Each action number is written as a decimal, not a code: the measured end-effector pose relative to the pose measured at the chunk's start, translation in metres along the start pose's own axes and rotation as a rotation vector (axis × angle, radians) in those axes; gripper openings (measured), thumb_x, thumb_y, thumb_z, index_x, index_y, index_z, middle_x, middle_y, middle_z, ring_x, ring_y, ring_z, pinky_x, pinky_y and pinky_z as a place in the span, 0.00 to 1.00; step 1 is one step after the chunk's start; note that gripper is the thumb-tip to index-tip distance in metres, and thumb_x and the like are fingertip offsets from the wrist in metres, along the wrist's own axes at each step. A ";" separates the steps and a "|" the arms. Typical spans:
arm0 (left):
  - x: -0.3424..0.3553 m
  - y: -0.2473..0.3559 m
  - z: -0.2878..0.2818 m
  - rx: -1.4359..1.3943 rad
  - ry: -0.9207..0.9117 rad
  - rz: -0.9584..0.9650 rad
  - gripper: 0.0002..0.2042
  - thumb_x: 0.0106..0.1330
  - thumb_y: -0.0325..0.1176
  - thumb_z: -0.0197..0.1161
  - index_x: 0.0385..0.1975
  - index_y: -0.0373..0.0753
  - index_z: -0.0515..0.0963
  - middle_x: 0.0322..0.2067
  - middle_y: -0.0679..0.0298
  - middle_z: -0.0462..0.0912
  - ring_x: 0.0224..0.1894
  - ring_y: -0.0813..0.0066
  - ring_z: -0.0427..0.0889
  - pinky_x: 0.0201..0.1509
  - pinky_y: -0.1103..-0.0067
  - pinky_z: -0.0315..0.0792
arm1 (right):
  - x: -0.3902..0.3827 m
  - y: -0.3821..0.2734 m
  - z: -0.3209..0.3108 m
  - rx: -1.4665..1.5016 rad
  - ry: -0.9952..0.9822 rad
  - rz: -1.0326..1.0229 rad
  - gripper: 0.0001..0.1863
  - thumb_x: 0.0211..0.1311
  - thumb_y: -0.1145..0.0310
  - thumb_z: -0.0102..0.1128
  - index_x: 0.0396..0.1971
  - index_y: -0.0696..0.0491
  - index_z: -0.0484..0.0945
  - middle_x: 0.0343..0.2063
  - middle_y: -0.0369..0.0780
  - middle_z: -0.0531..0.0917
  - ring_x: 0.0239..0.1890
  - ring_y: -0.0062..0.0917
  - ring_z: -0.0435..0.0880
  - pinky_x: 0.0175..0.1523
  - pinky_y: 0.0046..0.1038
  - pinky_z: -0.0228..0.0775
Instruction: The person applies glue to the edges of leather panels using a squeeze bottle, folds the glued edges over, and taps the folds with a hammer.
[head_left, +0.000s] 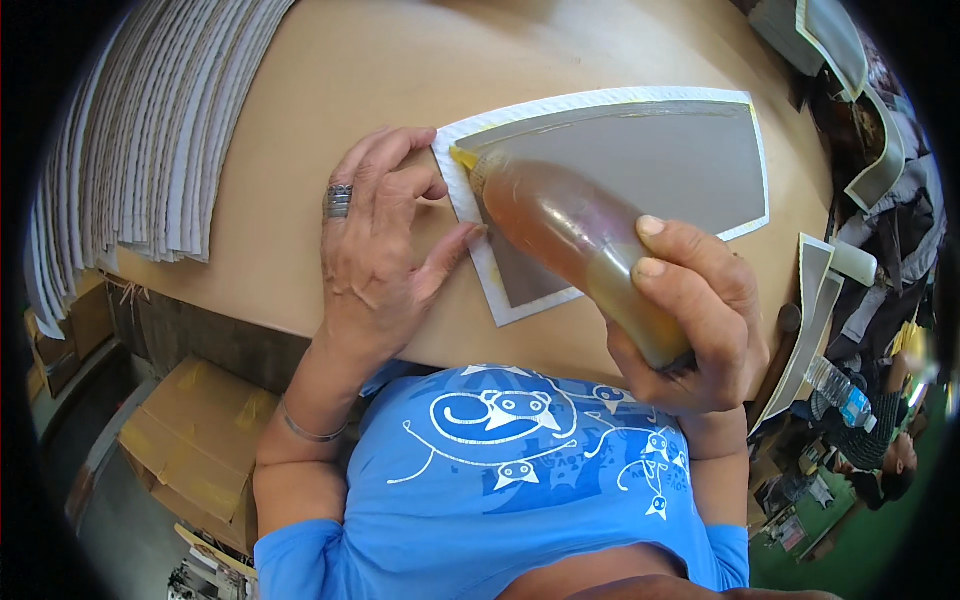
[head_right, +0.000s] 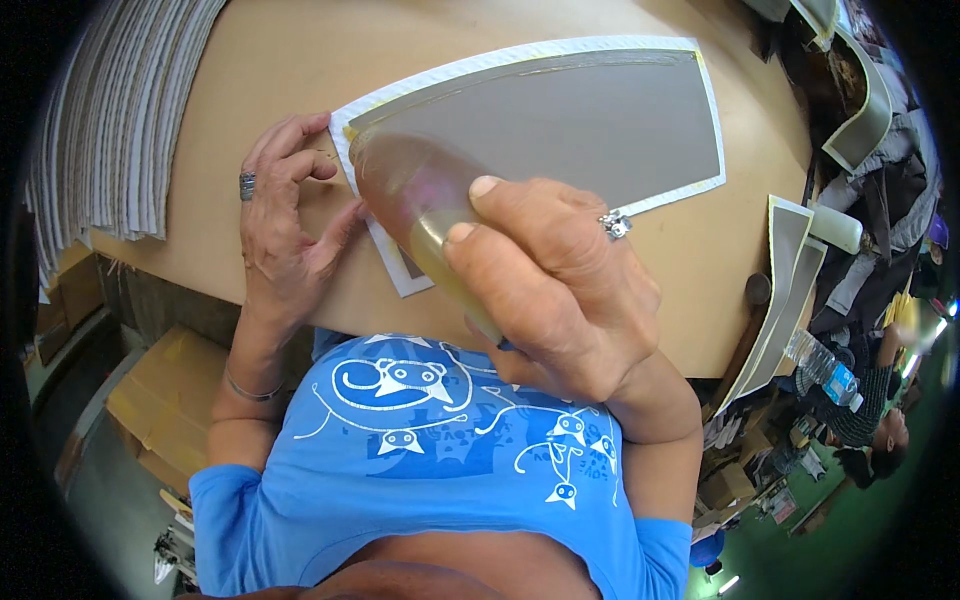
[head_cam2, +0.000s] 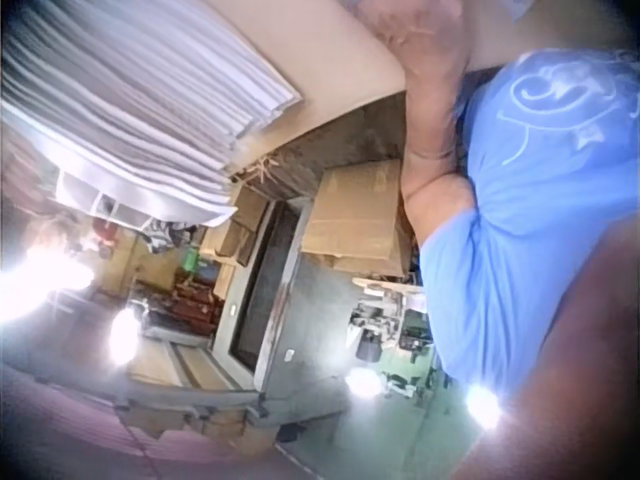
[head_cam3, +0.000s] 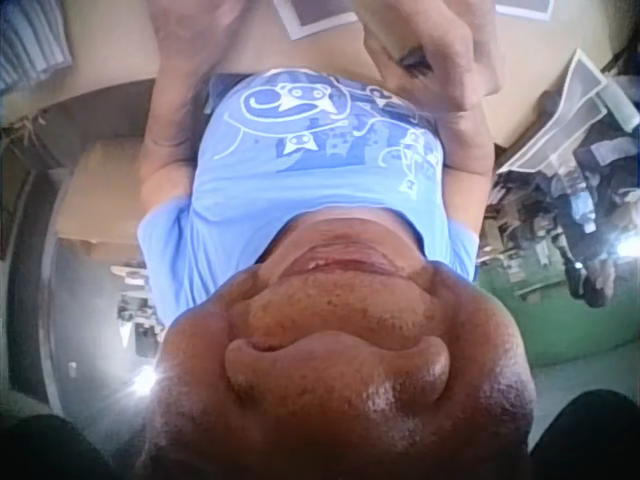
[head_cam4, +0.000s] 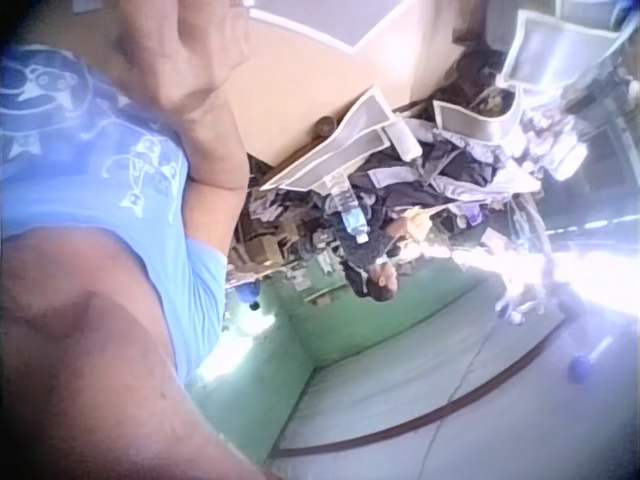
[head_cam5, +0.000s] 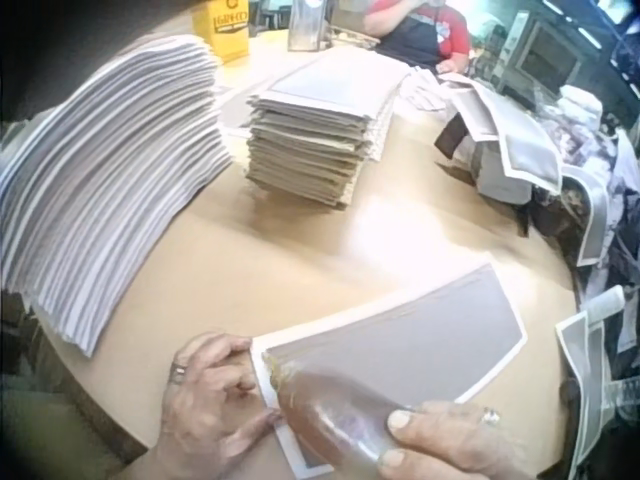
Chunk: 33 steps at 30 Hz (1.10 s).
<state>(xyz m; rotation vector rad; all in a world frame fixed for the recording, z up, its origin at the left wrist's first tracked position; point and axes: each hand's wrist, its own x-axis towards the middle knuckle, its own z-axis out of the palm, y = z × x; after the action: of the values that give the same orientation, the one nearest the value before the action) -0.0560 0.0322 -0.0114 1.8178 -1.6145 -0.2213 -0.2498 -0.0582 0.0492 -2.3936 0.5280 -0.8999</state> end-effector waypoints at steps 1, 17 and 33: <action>0.000 0.000 0.000 -0.013 0.003 0.000 0.22 0.39 0.26 0.71 0.34 0.39 0.67 0.49 0.56 0.69 0.53 0.55 0.66 0.53 0.68 0.63 | 0.001 0.000 0.001 0.000 0.000 -0.006 0.25 0.29 0.83 0.63 0.37 0.56 0.74 0.37 0.48 0.77 0.32 0.40 0.79 0.34 0.33 0.75; 0.003 0.001 0.000 0.007 -0.005 -0.008 0.23 0.39 0.27 0.71 0.37 0.39 0.67 0.51 0.54 0.68 0.55 0.53 0.66 0.56 0.67 0.60 | 0.009 0.008 0.012 0.001 0.070 -0.086 0.21 0.33 0.82 0.61 0.36 0.56 0.74 0.35 0.47 0.77 0.27 0.37 0.79 0.32 0.33 0.75; 0.002 0.005 -0.001 0.025 -0.048 -0.052 0.21 0.43 0.26 0.70 0.35 0.39 0.65 0.51 0.54 0.70 0.56 0.54 0.65 0.53 0.70 0.65 | -0.004 0.015 -0.021 -0.260 0.070 0.049 0.23 0.35 0.83 0.66 0.38 0.57 0.71 0.35 0.50 0.79 0.37 0.36 0.79 0.41 0.30 0.74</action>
<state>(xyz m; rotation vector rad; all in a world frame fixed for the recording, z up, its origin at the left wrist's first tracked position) -0.0592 0.0304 -0.0067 1.8876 -1.6108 -0.2708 -0.2694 -0.0749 0.0518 -2.5732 0.7691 -0.9458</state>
